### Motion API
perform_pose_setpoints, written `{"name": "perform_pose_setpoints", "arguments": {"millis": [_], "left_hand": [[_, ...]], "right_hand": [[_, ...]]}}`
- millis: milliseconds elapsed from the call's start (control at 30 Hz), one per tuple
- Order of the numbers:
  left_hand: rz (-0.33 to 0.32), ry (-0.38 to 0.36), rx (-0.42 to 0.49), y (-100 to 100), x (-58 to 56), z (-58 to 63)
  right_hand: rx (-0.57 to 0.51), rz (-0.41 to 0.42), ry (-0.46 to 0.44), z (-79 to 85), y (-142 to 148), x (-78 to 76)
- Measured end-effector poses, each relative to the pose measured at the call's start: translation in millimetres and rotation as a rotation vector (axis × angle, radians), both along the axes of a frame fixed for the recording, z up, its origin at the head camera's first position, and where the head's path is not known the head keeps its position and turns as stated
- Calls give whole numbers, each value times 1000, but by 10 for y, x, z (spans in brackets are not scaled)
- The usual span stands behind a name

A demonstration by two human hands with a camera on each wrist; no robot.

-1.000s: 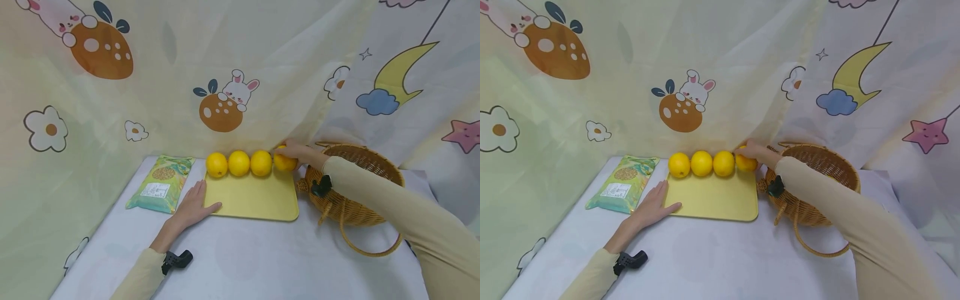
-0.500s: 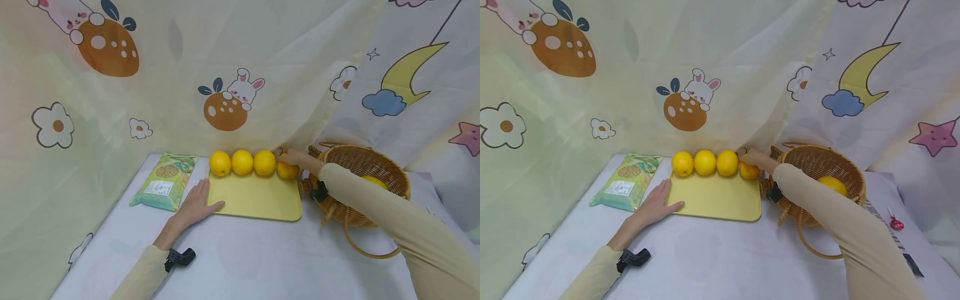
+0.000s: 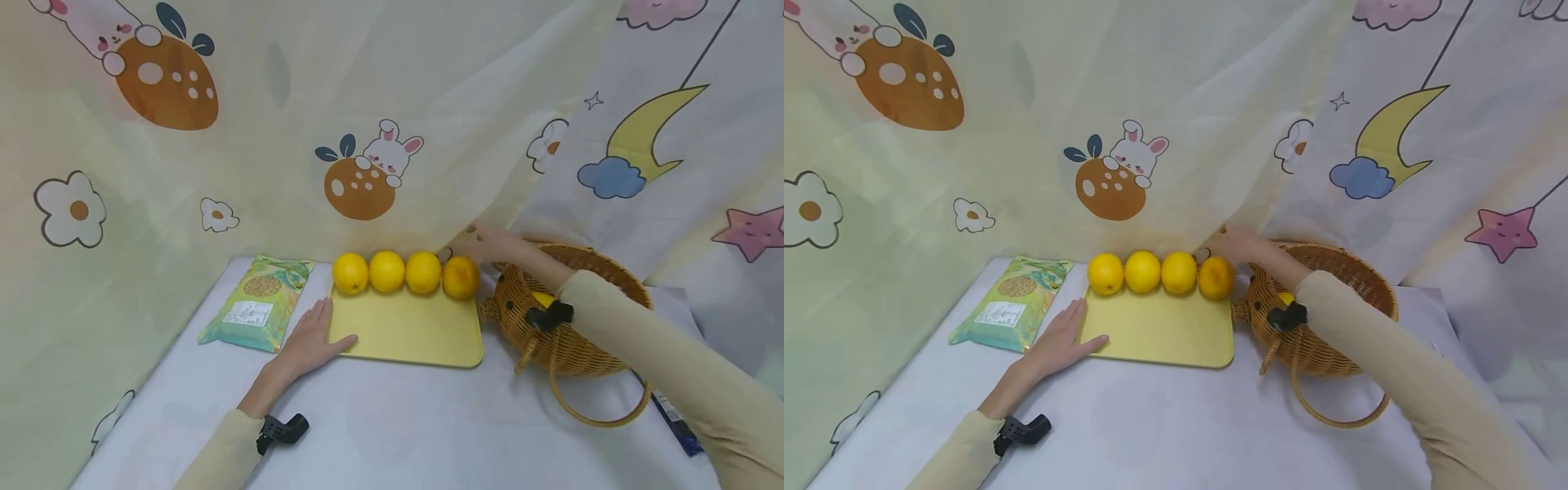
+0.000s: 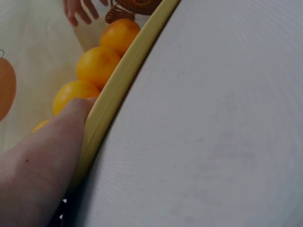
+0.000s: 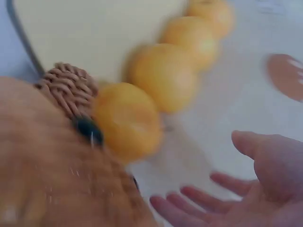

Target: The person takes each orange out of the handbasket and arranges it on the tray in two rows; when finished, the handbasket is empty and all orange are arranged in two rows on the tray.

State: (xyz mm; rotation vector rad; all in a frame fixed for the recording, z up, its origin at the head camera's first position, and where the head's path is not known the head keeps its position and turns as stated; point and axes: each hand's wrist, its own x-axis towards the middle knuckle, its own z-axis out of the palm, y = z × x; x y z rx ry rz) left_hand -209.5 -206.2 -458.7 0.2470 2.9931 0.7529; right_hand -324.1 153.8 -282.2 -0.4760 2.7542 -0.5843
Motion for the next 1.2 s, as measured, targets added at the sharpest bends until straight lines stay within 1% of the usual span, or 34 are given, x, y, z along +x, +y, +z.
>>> {"name": "perform_pose_setpoints", "arguments": {"millis": [33,100,167,233,300,367,467,600,733,867,933,1000,1100,1200], "left_hand": [[-3,3,0,0,-2,3],[-6,-1,-2,2,-5,11],[-7,-9,-8,2,-3,13],[-1,-11,-6,-2,3,17],[4,-10,-5,-12,8,17],[2,-4,-5,-27,11,19],[5,-9,-8,-55,4,35],[2,1,-10,-102,-21,74],[-9,19,-16,-129,-37,106],[-4,13,-1,-107,-38,90],[-1,3,7,-91,-38,75],[2,-2,0,-86,-39,68],[2,13,-12,-92,-53,65],[-1,25,-14,-85,-65,48]], "right_hand": [[-10,16,24,73,88,67],[-33,21,78,178,297,206],[-39,4,152,220,514,325],[-56,-8,206,215,729,399],[-76,-10,211,190,918,440],[-80,7,182,161,1071,447],[-96,31,58,131,1221,413],[-84,29,-174,111,1321,303],[-3,66,-375,100,1341,166],[31,110,-585,89,1297,38],[45,118,-668,82,1264,-8],[71,121,-722,73,1223,-47],[100,117,-763,52,1175,-93],[99,113,-804,5,1154,-121]]}}
